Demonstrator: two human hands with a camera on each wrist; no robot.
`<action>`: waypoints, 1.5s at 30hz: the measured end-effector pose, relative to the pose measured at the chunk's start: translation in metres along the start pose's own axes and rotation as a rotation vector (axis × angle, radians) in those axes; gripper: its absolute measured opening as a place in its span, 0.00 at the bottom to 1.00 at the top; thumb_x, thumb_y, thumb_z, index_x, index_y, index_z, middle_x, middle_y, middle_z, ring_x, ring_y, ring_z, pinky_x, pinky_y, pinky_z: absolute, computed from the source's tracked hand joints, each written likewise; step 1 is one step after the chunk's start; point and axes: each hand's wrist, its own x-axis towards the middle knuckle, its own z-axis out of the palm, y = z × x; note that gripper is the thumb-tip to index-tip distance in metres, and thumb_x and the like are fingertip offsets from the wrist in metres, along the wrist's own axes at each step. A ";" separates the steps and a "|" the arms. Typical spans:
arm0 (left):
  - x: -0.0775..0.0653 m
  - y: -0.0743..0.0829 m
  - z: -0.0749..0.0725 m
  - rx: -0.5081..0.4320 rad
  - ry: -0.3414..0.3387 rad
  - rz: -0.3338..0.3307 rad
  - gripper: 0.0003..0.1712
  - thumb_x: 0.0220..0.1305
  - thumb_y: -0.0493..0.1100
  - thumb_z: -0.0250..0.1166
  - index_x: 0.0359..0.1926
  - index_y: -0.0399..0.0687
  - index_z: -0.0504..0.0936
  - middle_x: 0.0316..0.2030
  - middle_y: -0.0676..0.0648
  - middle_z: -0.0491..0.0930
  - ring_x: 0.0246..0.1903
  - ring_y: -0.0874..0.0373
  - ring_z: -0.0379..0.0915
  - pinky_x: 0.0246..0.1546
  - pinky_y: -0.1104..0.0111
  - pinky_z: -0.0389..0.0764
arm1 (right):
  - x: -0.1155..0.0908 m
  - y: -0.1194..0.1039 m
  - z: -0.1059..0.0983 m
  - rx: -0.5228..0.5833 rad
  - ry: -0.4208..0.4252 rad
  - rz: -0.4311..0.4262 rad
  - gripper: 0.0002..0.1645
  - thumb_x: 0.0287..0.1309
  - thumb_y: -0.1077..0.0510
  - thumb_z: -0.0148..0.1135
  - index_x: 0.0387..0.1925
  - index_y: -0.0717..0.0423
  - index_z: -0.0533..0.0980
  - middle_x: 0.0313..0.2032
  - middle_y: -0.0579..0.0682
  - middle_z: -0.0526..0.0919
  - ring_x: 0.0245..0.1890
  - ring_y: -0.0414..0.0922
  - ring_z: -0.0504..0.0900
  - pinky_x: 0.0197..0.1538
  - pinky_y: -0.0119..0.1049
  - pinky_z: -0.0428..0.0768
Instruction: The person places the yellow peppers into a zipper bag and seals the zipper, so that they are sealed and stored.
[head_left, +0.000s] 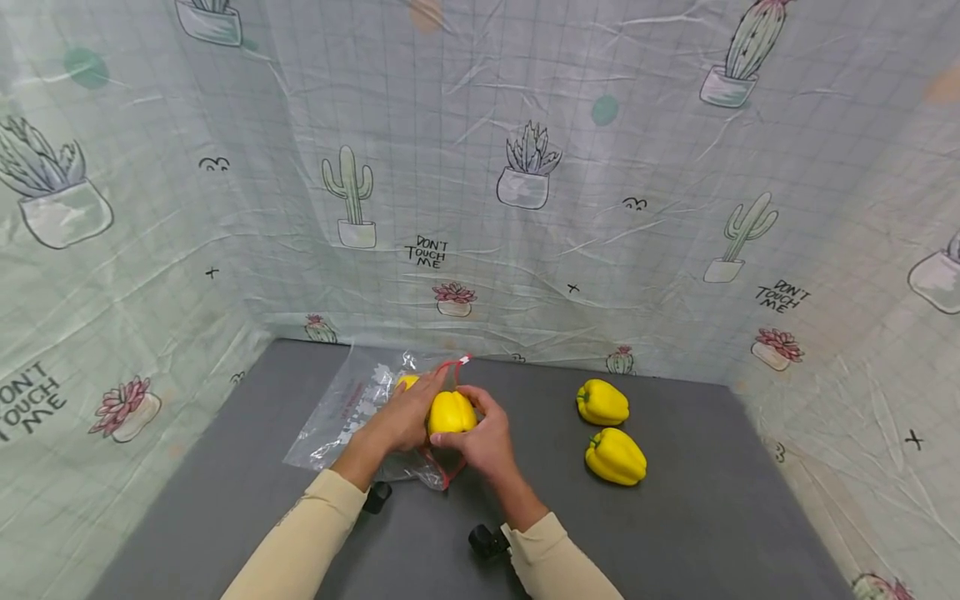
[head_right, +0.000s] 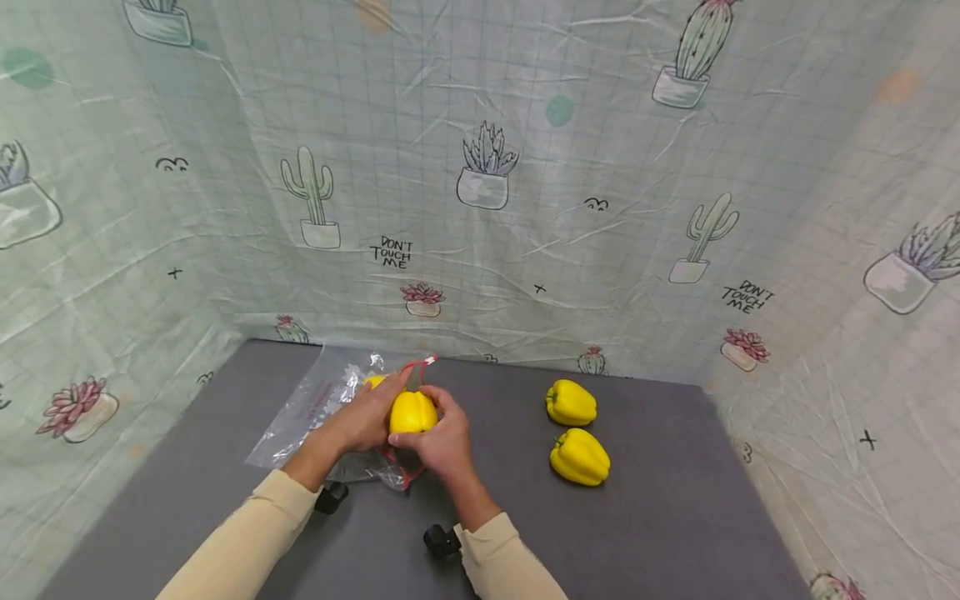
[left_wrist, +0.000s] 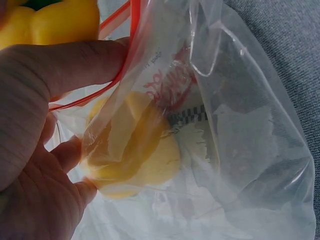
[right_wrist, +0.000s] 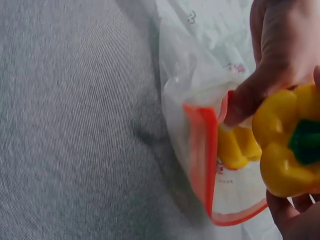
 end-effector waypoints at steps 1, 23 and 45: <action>0.000 -0.001 0.000 0.002 0.004 0.002 0.66 0.54 0.41 0.80 0.84 0.45 0.48 0.78 0.39 0.63 0.80 0.41 0.56 0.79 0.35 0.49 | 0.001 0.001 0.000 0.003 -0.013 0.001 0.47 0.40 0.62 0.86 0.66 0.57 0.76 0.64 0.57 0.82 0.60 0.56 0.79 0.60 0.47 0.79; -0.001 0.002 0.002 0.029 -0.031 0.083 0.63 0.54 0.38 0.80 0.83 0.42 0.50 0.82 0.43 0.55 0.81 0.39 0.53 0.77 0.32 0.51 | 0.017 0.045 0.004 -0.085 0.004 0.030 0.54 0.42 0.59 0.86 0.72 0.60 0.70 0.66 0.57 0.81 0.61 0.55 0.80 0.62 0.51 0.79; 0.003 0.003 0.004 0.041 -0.034 0.034 0.66 0.51 0.36 0.82 0.84 0.44 0.50 0.82 0.42 0.56 0.81 0.40 0.51 0.79 0.35 0.49 | 0.019 0.039 -0.004 -0.113 0.050 0.125 0.38 0.43 0.52 0.87 0.56 0.59 0.78 0.52 0.56 0.85 0.47 0.50 0.82 0.54 0.47 0.85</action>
